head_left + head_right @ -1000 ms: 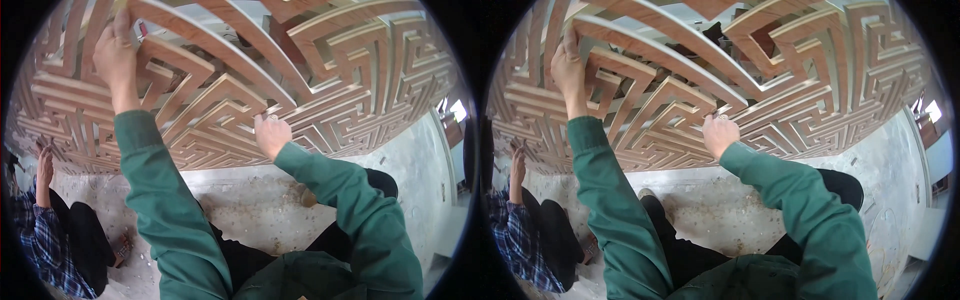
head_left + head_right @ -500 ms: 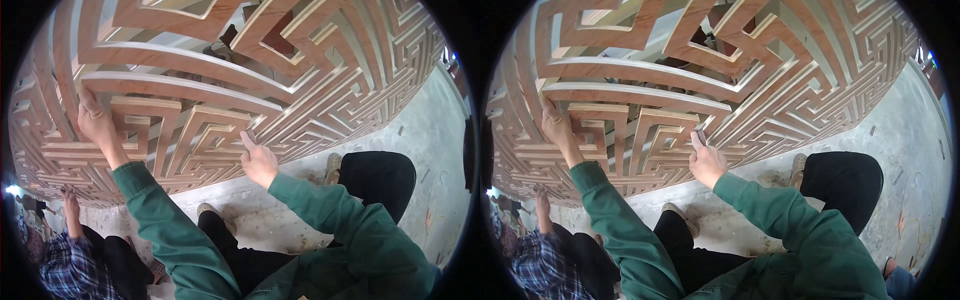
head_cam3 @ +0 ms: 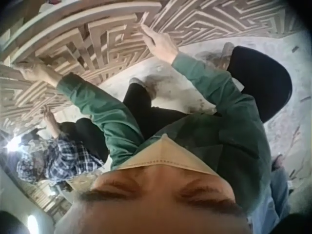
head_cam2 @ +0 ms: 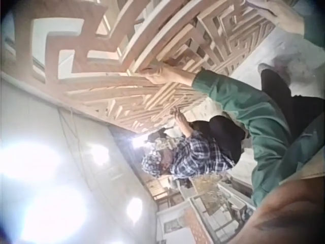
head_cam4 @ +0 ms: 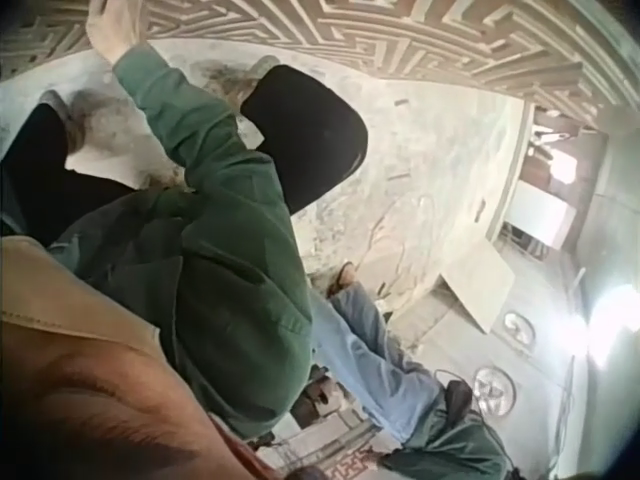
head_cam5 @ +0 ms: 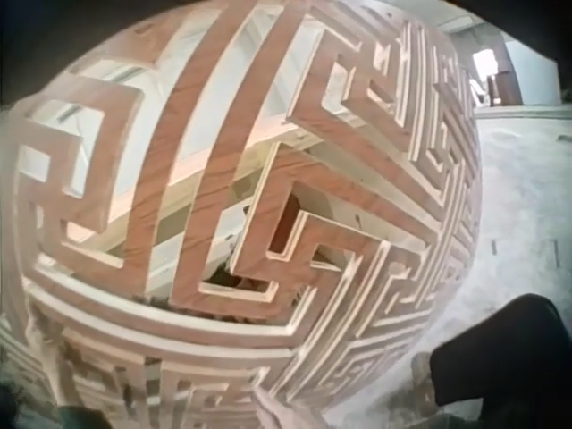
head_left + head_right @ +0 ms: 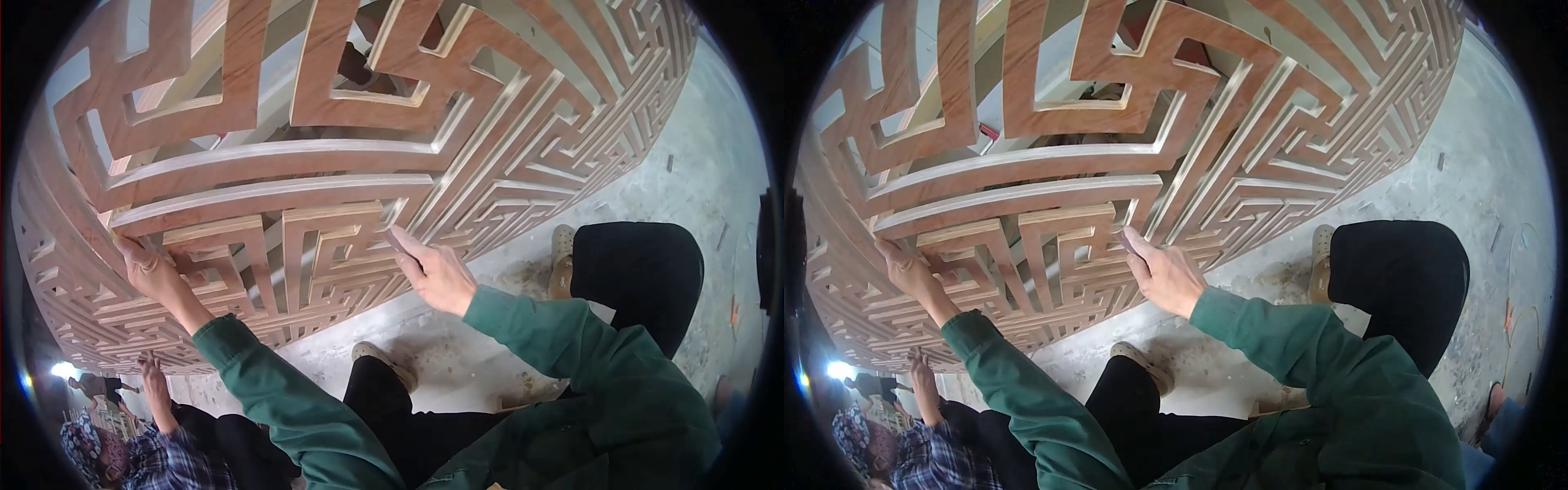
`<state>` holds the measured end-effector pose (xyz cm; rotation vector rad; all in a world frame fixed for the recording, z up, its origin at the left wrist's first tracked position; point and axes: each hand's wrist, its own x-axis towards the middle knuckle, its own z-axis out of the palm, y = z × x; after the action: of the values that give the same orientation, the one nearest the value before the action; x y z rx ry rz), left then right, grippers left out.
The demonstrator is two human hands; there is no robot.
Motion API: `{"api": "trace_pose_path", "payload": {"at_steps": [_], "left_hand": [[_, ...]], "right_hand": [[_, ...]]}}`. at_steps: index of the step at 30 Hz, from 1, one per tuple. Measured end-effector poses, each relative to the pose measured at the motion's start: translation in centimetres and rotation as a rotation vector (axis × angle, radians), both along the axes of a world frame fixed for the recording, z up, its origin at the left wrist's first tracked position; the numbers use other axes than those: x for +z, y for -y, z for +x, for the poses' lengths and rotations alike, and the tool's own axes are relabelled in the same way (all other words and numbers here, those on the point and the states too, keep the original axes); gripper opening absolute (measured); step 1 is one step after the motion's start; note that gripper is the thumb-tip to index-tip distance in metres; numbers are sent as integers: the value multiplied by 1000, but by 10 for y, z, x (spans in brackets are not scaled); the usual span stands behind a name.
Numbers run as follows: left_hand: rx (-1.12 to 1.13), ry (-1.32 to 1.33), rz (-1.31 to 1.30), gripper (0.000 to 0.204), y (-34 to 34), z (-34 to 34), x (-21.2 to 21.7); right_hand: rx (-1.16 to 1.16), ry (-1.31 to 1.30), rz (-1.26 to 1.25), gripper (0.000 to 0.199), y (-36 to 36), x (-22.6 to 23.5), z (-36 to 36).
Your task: Sanding the intricate patterns of a large carved wooden panel by hand using sandpaper.
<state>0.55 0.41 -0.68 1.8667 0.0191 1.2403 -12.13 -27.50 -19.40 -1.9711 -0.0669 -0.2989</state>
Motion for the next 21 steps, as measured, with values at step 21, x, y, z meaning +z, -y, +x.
{"api": "trace_pose_path", "payload": {"at_steps": [21], "left_hand": [[6,-50,18,64,-3,4,-1]], "right_hand": [[88,-247,890,41,4,21,-4]]}}
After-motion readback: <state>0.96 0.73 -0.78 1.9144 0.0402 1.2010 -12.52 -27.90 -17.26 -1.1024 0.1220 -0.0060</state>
